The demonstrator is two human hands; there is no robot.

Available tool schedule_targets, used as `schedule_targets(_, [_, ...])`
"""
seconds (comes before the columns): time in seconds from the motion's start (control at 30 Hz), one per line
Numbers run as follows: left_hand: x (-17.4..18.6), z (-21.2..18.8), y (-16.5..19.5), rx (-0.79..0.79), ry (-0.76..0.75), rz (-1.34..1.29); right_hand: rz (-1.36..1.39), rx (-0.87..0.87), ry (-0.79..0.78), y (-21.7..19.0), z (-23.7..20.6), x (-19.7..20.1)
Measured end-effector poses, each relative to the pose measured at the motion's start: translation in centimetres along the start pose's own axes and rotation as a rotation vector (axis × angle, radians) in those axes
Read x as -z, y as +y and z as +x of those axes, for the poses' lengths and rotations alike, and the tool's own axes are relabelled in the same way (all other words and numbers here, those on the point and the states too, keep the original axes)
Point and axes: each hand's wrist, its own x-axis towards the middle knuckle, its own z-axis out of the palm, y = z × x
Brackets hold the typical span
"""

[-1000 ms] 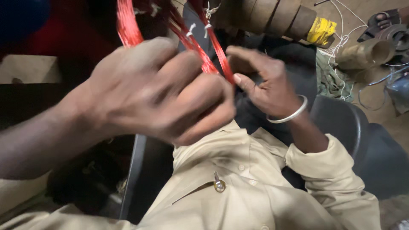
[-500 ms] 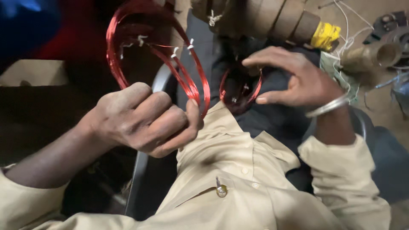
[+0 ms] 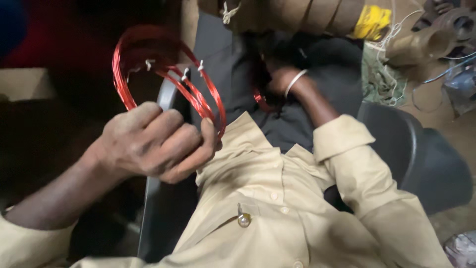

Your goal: The person winds copper wire around a cylindrical core using a manual winding jig. They secure the wire with white string, cut excess wire with pliers, and then remove the finished coil from the jig.

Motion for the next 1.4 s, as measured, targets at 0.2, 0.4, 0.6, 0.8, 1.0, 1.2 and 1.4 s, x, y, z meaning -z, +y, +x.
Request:
schedule_targets(0.2, [-0.1,0.4,-0.1,0.016,0.021,-0.022,-0.115,-0.024,0.161,-0.9,1.3,1.4])
schedule_targets(0.4, [2.5,1.5,-0.3,0.035,0.005,-0.094,0.354,0.059,0.353,-4.6,-10.9,7.2])
schedule_targets(0.6, [4.6,2.7,-0.3,-0.120,0.073,-0.163,1.010,0.016,0.089,-10.8,-15.8,5.8])
schedule_targets(0.8, [3.3,3.1,0.1,-0.139,0.138,-0.146,0.561,0.321,0.348,-12.1,-10.1,1.4])
schedule_targets(1.0, [4.1,2.3,0.2,0.019,0.136,-0.300,0.227,0.451,0.561,-10.6,-14.3,7.1])
schedule_targets(1.2, [2.8,2.9,-0.8,0.128,0.316,-0.577,0.152,0.569,0.700,-15.0,-24.0,15.2])
schedule_targets(1.4, [0.1,5.6,1.0,-0.019,0.538,-0.693,0.302,1.107,0.321,-20.1,-21.1,18.9])
